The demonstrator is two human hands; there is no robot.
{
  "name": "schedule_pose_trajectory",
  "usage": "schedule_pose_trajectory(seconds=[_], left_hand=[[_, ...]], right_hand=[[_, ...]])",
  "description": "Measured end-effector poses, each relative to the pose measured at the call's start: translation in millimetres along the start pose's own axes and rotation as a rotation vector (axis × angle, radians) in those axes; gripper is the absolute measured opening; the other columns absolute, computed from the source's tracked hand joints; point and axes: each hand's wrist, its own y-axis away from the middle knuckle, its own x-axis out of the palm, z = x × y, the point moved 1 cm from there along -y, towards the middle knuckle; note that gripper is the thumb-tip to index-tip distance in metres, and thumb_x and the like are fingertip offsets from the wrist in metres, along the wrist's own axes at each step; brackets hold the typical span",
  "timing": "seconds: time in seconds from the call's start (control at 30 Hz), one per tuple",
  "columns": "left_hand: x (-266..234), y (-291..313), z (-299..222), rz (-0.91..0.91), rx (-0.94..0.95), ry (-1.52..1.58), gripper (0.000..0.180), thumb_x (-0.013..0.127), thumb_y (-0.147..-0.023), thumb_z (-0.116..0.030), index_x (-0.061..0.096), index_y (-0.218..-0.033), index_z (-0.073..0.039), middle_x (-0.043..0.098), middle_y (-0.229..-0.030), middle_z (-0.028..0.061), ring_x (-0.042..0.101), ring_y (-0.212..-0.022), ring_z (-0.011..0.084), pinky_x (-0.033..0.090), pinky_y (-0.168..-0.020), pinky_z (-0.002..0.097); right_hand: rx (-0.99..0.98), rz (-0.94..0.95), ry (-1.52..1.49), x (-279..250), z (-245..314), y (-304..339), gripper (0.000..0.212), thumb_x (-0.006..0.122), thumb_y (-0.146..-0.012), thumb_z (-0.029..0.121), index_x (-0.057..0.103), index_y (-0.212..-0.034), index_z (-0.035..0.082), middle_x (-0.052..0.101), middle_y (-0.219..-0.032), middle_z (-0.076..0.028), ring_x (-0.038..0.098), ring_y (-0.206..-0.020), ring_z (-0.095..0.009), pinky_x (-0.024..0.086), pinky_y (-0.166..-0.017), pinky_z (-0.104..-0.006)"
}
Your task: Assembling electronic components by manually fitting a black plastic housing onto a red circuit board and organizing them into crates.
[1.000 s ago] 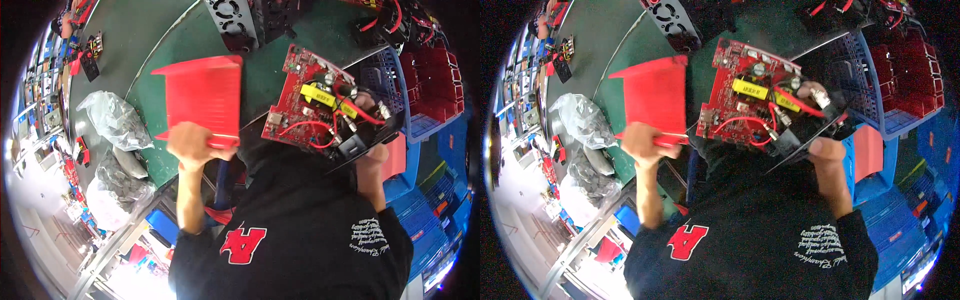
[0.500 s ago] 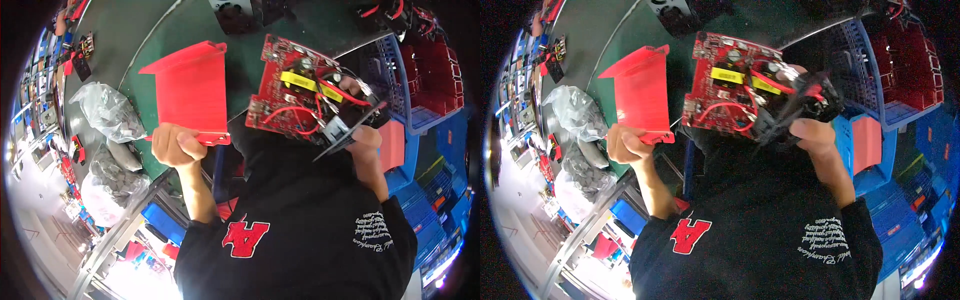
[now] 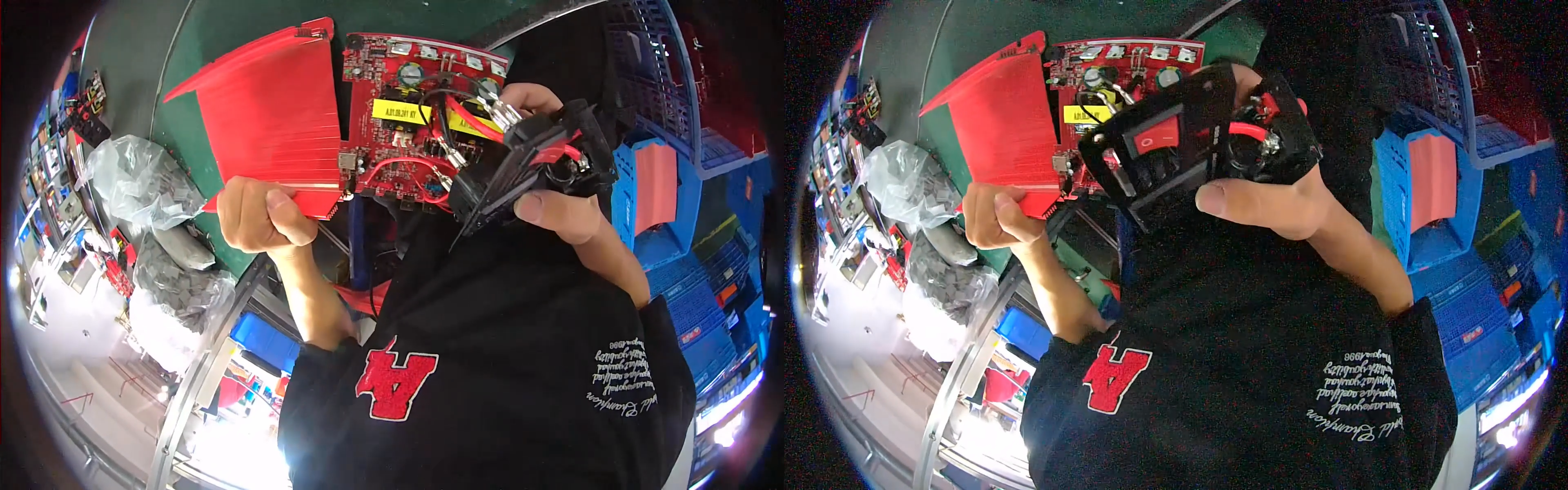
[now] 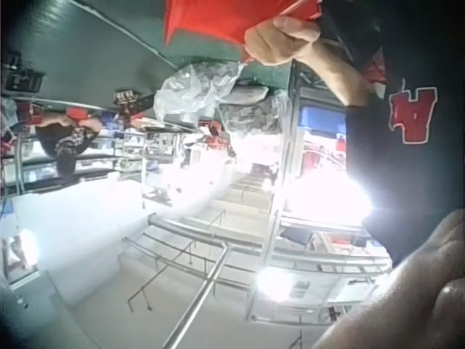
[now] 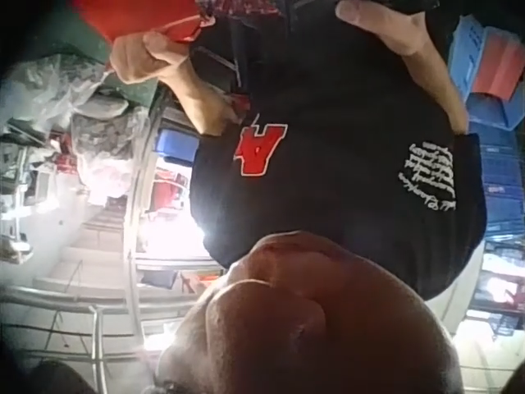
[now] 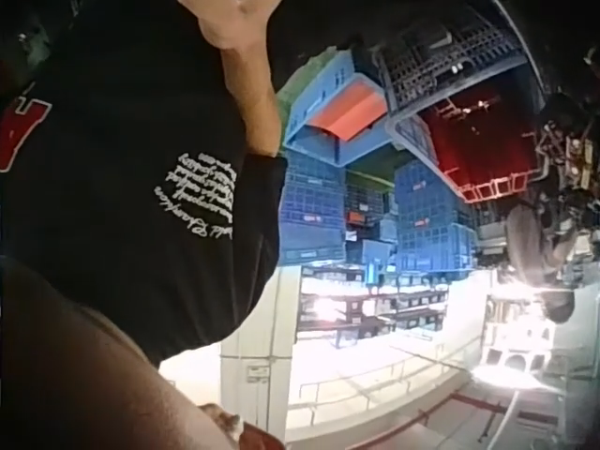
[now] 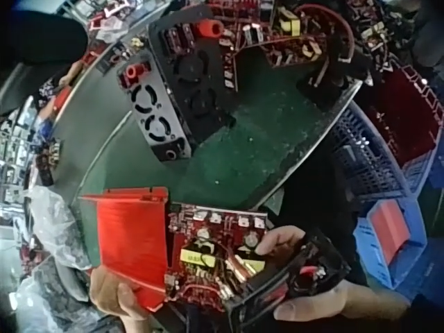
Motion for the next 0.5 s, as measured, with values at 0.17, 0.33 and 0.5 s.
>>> schedule_pose_trajectory(seconds=[0.17, 0.33, 0.5], left_hand=[[0.3, -1.3, -1.8, -0.006, 0.005, 0.005, 0.023, 0.049, -0.066, -0.021, 0.046, -0.047, -0.008, 0.041, -0.047, 0.0059, 0.040, -0.044, 0.0227, 0.028, -0.046, 0.0360], [0.4, -1.0, -2.5, 0.001, -0.021, -0.005, 0.023, 0.049, -0.066, -0.021, 0.045, -0.047, -0.008, 0.041, -0.046, 0.0057, 0.039, -0.043, 0.0227, 0.027, -0.046, 0.0359], [1.8, -2.2, -2.6, -0.007, 0.004, -0.015, 0.024, 0.048, -0.065, -0.022, 0.044, -0.046, -0.008, 0.039, -0.046, 0.0060, 0.038, -0.043, 0.0226, 0.027, -0.046, 0.0359]], right_hand=[[0.028, 0.012, 0.017, -2.2, -1.9, 1.7, 0.074, 0.079, -0.063, 0.015, 0.046, -0.127, -0.004, 0.058, -0.114, -0.008, 0.054, -0.106, -0.016, 0.042, -0.095, -0.0310], [0.083, -0.104, 0.024, 6.9, 7.1, -0.6, 0.088, 0.083, -0.059, 0.029, 0.041, -0.129, -0.004, 0.052, -0.116, -0.006, 0.052, -0.107, -0.013, 0.041, -0.091, -0.0252], [0.135, -0.099, -0.012, 3.6, 8.6, -0.5, 0.091, 0.083, -0.058, 0.029, 0.039, -0.130, -0.004, 0.054, -0.117, -0.007, 0.053, -0.109, -0.014, 0.042, -0.093, -0.0262]])
